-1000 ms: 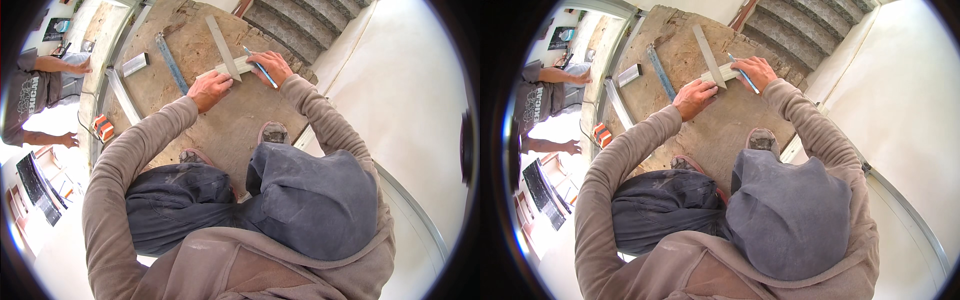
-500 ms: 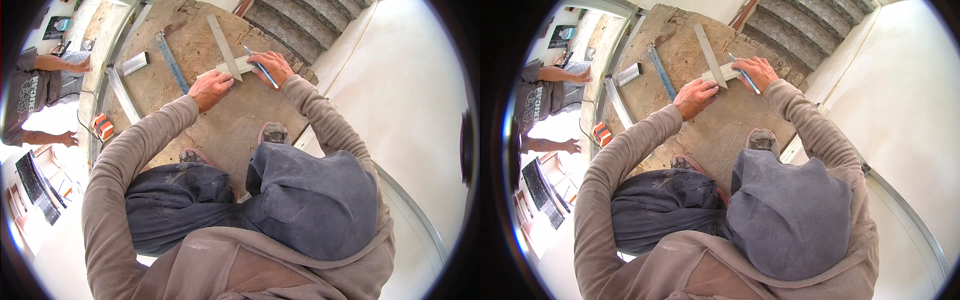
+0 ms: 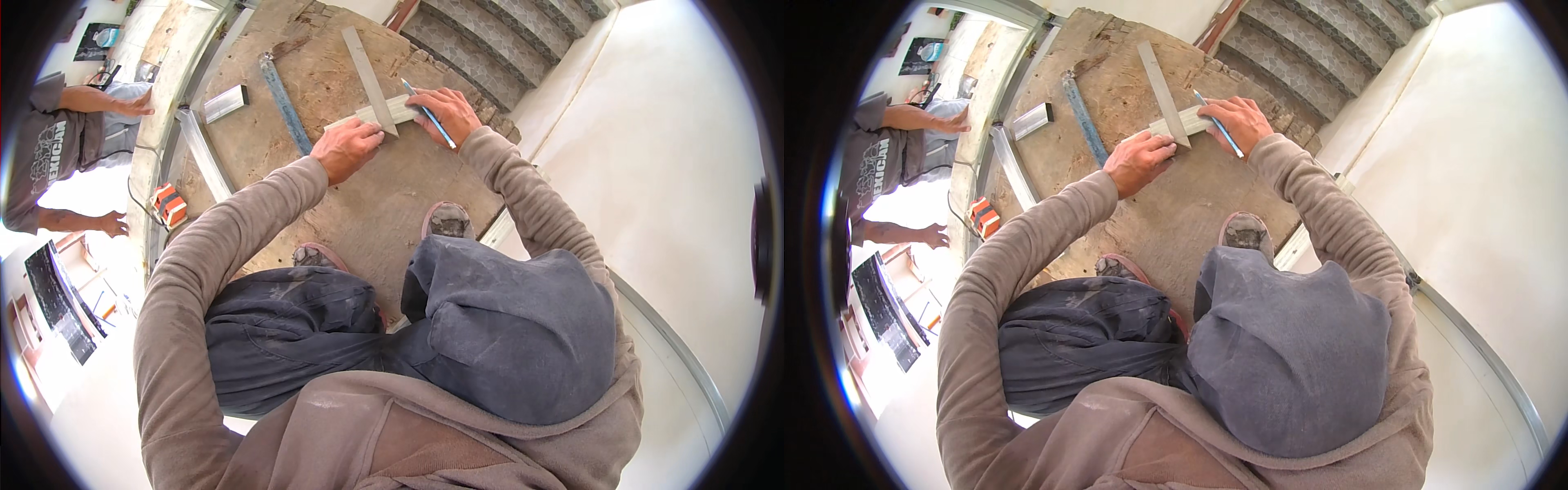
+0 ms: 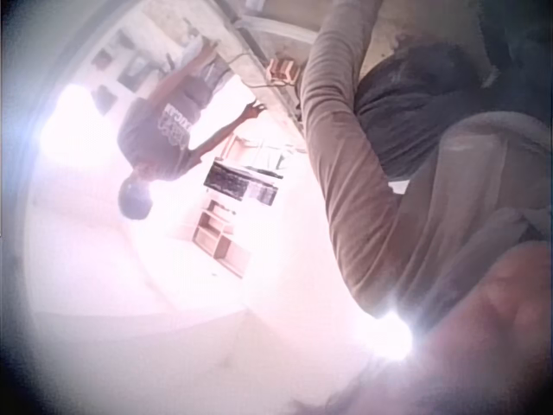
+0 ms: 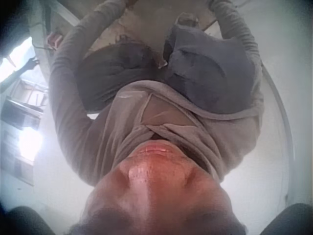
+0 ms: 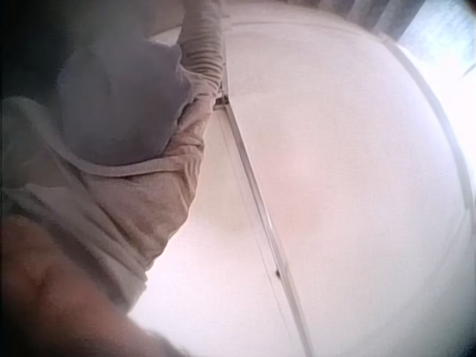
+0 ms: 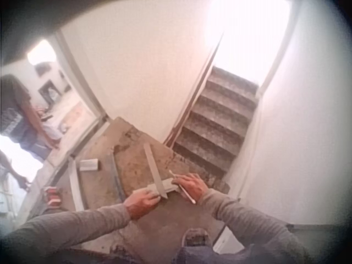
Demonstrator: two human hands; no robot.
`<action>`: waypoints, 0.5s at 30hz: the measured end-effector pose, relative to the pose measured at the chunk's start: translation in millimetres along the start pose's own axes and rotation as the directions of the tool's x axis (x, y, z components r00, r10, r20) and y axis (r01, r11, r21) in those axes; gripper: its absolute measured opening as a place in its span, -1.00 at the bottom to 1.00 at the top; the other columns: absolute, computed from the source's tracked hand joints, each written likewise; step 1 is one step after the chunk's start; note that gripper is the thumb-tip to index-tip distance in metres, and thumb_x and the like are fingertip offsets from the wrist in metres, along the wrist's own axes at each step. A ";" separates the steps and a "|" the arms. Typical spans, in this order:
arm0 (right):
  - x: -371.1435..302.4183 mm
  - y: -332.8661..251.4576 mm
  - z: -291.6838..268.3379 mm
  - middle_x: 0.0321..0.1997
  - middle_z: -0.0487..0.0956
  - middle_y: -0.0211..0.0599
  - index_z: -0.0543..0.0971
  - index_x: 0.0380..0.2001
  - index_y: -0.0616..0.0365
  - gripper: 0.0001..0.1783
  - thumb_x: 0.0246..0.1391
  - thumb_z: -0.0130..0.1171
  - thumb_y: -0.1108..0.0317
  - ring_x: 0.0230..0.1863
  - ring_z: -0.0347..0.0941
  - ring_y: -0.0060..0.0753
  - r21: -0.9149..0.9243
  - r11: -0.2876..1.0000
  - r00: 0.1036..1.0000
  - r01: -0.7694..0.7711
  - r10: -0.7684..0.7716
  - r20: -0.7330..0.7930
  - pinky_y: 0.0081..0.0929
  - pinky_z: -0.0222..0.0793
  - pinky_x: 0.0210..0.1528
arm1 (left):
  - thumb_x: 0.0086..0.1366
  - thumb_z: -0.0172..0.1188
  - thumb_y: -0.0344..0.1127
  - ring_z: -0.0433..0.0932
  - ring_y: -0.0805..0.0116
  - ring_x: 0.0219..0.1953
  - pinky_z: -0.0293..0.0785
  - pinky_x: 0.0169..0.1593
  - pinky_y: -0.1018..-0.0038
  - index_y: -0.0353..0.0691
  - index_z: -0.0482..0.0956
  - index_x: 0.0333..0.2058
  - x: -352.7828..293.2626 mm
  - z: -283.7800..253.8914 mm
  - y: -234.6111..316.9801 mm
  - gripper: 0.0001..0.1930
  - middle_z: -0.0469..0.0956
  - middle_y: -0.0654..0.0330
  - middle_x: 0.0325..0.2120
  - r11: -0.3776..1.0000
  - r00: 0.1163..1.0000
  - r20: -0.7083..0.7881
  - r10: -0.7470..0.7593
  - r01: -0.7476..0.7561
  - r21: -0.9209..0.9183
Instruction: The person measures and marks metal pieces using a square and a pencil, gestures and communicates with another worker, and aligns a long metal rail against the wall frame by hand.
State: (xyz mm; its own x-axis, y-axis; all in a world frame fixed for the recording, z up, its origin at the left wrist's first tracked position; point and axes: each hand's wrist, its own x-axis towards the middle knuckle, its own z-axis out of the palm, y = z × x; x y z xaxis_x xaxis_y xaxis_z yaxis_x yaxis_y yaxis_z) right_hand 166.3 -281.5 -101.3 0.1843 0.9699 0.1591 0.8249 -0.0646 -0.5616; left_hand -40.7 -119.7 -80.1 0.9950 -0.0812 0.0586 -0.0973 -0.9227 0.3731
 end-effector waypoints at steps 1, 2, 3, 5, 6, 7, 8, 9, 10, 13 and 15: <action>0.3 -1.9 -0.1 0.05 0.54 -0.24 0.52 -0.07 -0.03 -0.67 0.04 0.19 0.32 0.06 0.41 -0.17 0.000 1.000 1.000 0.001 -0.001 0.000 -0.25 0.23 0.13 | 0.08 0.28 -0.33 0.50 0.25 -0.16 0.51 -0.12 0.37 -0.20 0.56 -0.20 0.2 -0.2 0.1 -0.73 0.53 0.25 -0.14 1.000 1.000 0.010 -0.010 0.010 0.000; 0.1 -4.6 0.6 0.02 0.54 -0.23 0.51 -0.08 -0.01 -0.67 0.02 0.19 0.33 0.03 0.42 -0.17 -0.017 0.999 0.997 0.033 -0.034 -0.074 -0.24 0.24 0.11 | 0.08 0.28 -0.33 0.50 0.25 -0.16 0.51 -0.12 0.37 -0.20 0.56 -0.20 0.7 -0.2 0.1 -0.73 0.53 0.25 -0.14 1.000 1.000 0.009 -0.011 0.011 0.001; 0.5 -8.6 0.5 -0.01 0.55 -0.21 0.51 -0.09 0.02 -0.66 0.01 0.18 0.34 0.00 0.43 -0.16 -0.034 0.997 0.987 0.065 -0.069 -0.146 -0.23 0.26 0.09 | 0.08 0.27 -0.33 0.50 0.24 -0.16 0.51 -0.11 0.37 -0.20 0.56 -0.20 0.6 -0.4 -0.8 -0.73 0.53 0.25 -0.14 1.000 1.000 0.010 -0.001 0.001 -0.003; -3.4 -17.8 -0.7 -0.03 0.55 -0.18 0.51 -0.10 0.05 -0.69 0.03 0.16 0.35 0.02 0.42 -0.10 0.021 0.998 0.990 0.059 -0.056 -0.130 -0.22 0.25 0.12 | 0.08 0.27 -0.33 0.50 0.24 -0.15 0.51 -0.11 0.36 -0.20 0.56 -0.20 -1.2 -1.0 -2.7 -0.73 0.53 0.24 -0.14 1.000 1.000 0.011 0.006 -0.006 -0.005; -7.3 -22.4 -2.3 -0.06 0.56 -0.15 0.52 -0.11 0.09 -0.71 0.05 0.14 0.36 0.03 0.42 -0.05 0.073 0.996 0.993 0.048 -0.040 -0.111 -0.21 0.24 0.15 | 0.08 0.27 -0.32 0.50 0.23 -0.15 0.51 -0.11 0.36 -0.20 0.56 -0.20 -1.2 -1.7 -1.9 -0.72 0.53 0.24 -0.14 1.000 1.000 0.020 -0.003 0.003 -0.002; -10.2 -29.0 -1.1 -0.06 0.56 -0.15 0.52 -0.11 0.09 -0.71 0.05 0.14 0.36 0.03 0.42 -0.05 0.073 0.996 0.993 0.050 -0.042 -0.108 -0.21 0.24 0.15 | 0.08 0.27 -0.32 0.50 0.23 -0.15 0.51 -0.11 0.35 -0.20 0.56 -0.20 -1.3 -2.6 -1.2 -0.72 0.52 0.23 -0.14 1.000 0.999 0.029 -0.013 0.013 0.001; -11.5 -37.3 2.7 -0.09 0.57 -0.15 0.52 -0.12 0.11 -0.73 0.06 0.12 0.38 0.02 0.43 -0.05 0.127 0.992 0.987 0.022 -0.001 -0.159 -0.19 0.24 0.18 | 0.08 0.27 -0.32 0.50 0.23 -0.15 0.51 -0.11 0.35 -0.20 0.56 -0.20 -1.2 -3.5 -1.0 -0.72 0.52 0.23 -0.14 1.000 0.999 0.028 -0.016 0.016 0.000; -12.2 -41.6 5.4 -0.12 0.57 -0.15 0.52 -0.14 0.14 -0.74 0.06 0.10 0.39 0.01 0.43 -0.04 0.178 0.984 0.977 -0.006 0.043 -0.206 -0.17 0.23 0.20 | 0.09 0.27 -0.32 0.50 0.23 -0.15 0.51 -0.10 0.36 -0.20 0.56 -0.19 -0.1 -2.9 -0.6 -0.72 0.52 0.23 -0.14 1.000 0.999 0.038 -0.018 0.018 -0.002; -12.4 -41.9 7.6 -0.20 0.58 -0.12 0.50 -0.15 0.13 -0.72 0.02 0.12 0.35 -0.05 0.47 -0.06 0.205 0.979 0.984 -0.010 0.045 -0.170 -0.12 0.18 0.26 | 0.09 0.27 -0.31 0.49 0.23 -0.15 0.50 -0.10 0.36 -0.21 0.55 -0.18 0.7 -2.4 -0.1 -0.71 0.52 0.22 -0.14 1.000 0.999 0.048 -0.020 0.021 -0.003; -13.8 -38.3 15.7 -0.17 0.58 -0.14 0.52 -0.17 0.13 -0.76 0.06 0.10 0.37 -0.05 0.49 -0.13 0.208 0.977 0.994 -0.045 0.065 -0.089 -0.16 0.18 0.28 | 0.08 0.27 -0.32 0.49 0.23 -0.15 0.50 -0.09 0.37 -0.20 0.55 -0.17 0.9 -1.6 0.5 -0.70 0.52 0.22 -0.13 1.000 0.998 0.057 -0.028 0.028 -0.008; -13.8 -37.4 17.1 -0.18 0.59 -0.15 0.52 -0.16 0.13 -0.75 0.06 0.10 0.37 -0.06 0.50 -0.14 0.205 0.978 0.994 -0.036 0.056 -0.093 -0.16 0.18 0.28 | 0.08 0.26 -0.32 0.49 0.23 -0.15 0.49 -0.09 0.37 -0.20 0.55 -0.17 0.1 -1.2 0.3 -0.70 0.52 0.23 -0.13 0.999 0.998 0.052 -0.035 0.036 -0.015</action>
State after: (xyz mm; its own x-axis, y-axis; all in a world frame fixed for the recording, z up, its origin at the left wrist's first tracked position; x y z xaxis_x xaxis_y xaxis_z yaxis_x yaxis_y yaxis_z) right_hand 123.8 -288.5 -96.3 0.2789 0.9388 0.2022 0.6907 -0.0498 -0.7214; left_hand -40.6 -119.5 -78.8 0.9977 -0.0684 -0.0030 -0.0618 -0.9191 0.3891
